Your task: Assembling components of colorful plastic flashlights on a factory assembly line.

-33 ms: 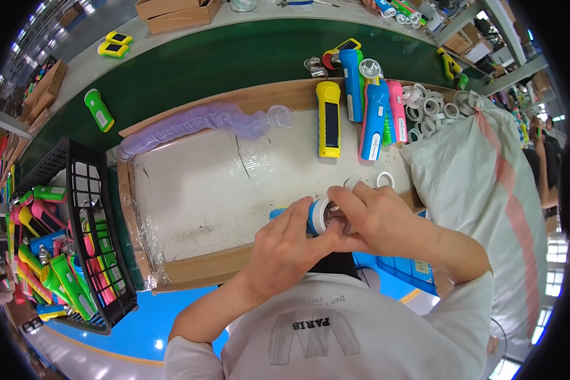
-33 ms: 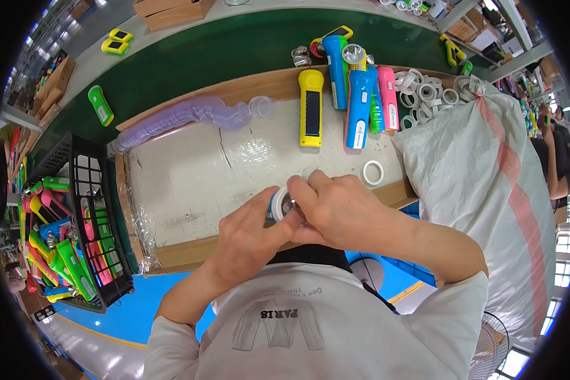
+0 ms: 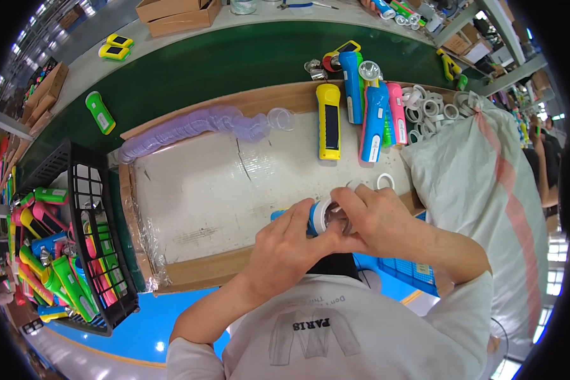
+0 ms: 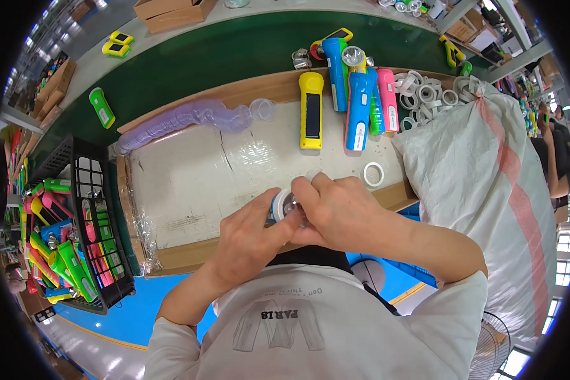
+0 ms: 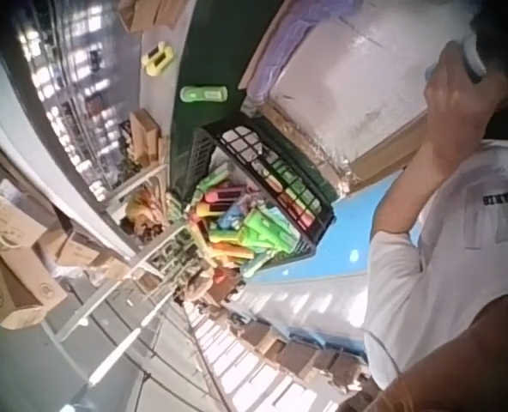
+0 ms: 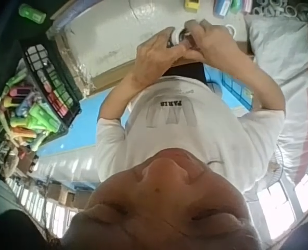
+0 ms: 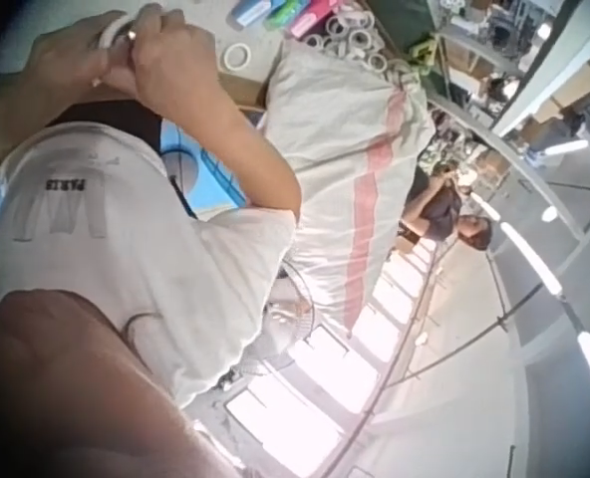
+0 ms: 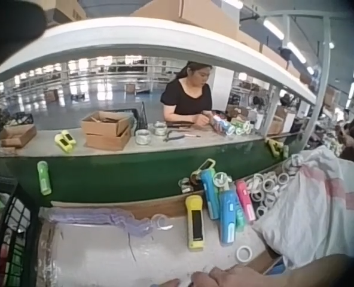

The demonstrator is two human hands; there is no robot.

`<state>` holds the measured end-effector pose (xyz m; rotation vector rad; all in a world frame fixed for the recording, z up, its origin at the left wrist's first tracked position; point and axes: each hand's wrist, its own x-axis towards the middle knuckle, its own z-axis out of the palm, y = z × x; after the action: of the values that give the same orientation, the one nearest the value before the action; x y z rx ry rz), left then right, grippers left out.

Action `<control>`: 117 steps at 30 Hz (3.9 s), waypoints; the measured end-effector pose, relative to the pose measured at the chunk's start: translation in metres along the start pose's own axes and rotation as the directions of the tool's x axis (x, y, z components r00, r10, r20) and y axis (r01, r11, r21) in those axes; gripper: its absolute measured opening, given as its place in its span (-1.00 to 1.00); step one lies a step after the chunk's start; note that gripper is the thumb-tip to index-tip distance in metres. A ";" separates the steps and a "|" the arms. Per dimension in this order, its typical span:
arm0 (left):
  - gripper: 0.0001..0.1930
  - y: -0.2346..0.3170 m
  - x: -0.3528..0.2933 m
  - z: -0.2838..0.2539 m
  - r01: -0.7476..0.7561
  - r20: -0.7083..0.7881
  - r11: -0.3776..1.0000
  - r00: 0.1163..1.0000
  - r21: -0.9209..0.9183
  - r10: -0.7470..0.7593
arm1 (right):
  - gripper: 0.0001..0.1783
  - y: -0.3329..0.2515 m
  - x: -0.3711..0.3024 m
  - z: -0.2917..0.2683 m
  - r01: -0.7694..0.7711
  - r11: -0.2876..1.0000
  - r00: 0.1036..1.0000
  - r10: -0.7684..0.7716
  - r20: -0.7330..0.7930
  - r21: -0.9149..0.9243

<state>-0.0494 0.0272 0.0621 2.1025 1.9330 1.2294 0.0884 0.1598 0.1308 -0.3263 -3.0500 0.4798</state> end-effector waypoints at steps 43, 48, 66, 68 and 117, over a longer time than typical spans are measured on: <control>-0.53 -0.046 0.028 0.025 0.337 0.173 0.937 0.922 0.091 -0.348 | -0.75 0.068 0.063 0.063 -0.012 0.999 0.932 0.027 -0.360 0.046; -0.48 -0.072 0.052 0.022 0.255 0.230 0.889 0.905 0.381 -0.359 | -0.68 0.096 0.093 0.081 -0.148 0.986 0.931 0.112 -0.348 -0.078; -0.32 -0.112 0.129 0.020 0.279 0.296 0.934 0.893 0.225 -0.338 | -0.66 0.130 0.057 0.032 -0.180 0.791 0.654 0.540 -0.529 0.585; -0.31 -0.147 0.171 0.012 0.262 0.175 0.815 0.899 0.517 -0.401 | -0.71 0.167 0.031 0.029 -0.425 0.844 0.551 0.527 -0.647 0.325; -0.36 -0.071 -0.009 0.020 0.237 0.105 0.283 0.905 -0.929 -0.412 | -0.59 0.113 0.122 0.114 -0.207 0.977 0.874 0.210 -0.438 0.055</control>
<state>-0.0960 0.0447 0.0075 0.9312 1.0297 1.7864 -0.0161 0.2569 -0.0118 -0.6693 -2.5800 0.3609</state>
